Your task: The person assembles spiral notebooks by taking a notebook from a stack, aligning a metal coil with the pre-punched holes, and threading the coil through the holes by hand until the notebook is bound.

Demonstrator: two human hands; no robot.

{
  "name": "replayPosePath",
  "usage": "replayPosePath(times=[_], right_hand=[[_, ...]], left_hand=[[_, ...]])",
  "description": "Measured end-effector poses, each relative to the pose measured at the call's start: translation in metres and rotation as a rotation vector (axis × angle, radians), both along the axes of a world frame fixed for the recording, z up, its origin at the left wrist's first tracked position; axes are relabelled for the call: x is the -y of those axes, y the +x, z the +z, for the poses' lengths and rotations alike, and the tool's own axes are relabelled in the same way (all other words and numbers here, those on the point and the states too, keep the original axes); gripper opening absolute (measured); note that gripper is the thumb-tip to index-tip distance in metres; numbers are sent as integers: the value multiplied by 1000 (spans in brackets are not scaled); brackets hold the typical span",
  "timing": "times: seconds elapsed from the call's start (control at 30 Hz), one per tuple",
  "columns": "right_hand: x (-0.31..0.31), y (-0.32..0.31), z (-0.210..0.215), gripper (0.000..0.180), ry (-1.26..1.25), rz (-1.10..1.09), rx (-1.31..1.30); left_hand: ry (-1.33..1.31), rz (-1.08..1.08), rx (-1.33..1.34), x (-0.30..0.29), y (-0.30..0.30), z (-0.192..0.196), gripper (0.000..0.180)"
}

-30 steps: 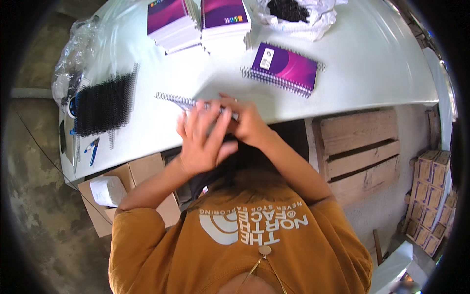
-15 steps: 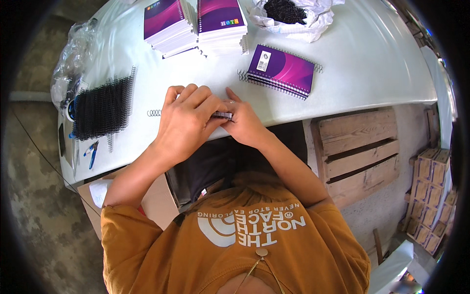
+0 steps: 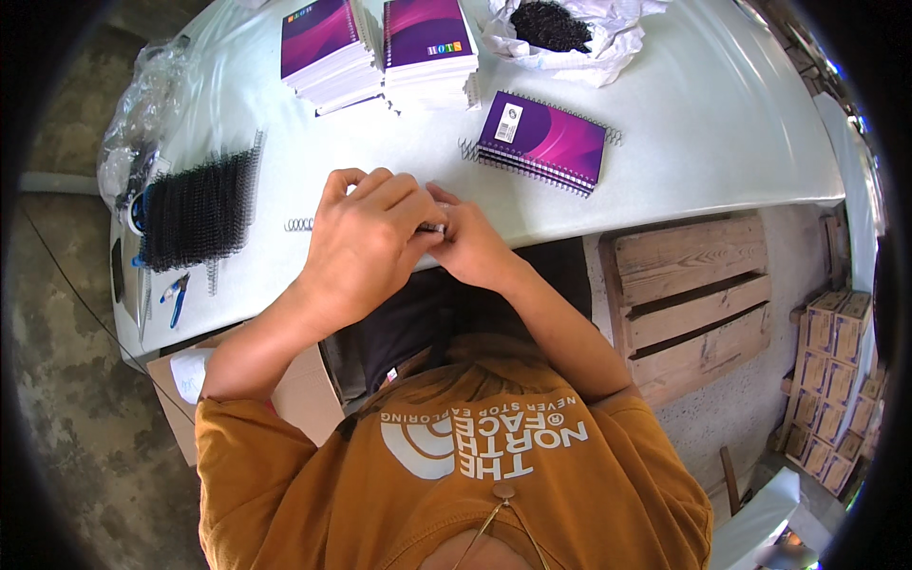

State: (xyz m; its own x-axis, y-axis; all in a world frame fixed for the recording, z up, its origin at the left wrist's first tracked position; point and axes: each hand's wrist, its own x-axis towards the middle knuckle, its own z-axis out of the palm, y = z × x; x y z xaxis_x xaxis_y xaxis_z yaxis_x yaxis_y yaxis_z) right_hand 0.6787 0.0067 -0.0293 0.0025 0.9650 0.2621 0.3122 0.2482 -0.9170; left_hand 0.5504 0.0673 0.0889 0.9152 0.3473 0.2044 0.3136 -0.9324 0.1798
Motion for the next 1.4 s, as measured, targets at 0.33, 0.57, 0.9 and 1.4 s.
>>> replayPosePath(times=[0.33,0.57,0.9,1.4], right_hand=[[21,45,28,38,393,-486,-794],[31,79,-6,64,297,-969,-580],[42,57,18,63,524,-1039,-290],[30,24,38,57,537,-776,-277]], left_hand=[[-1122,159,995,36,77,-43,32],[40,58,465,10,117,-96,46],[528,410,288,-121,30,-8,39],[-263,245,15,-167,22,60,32]])
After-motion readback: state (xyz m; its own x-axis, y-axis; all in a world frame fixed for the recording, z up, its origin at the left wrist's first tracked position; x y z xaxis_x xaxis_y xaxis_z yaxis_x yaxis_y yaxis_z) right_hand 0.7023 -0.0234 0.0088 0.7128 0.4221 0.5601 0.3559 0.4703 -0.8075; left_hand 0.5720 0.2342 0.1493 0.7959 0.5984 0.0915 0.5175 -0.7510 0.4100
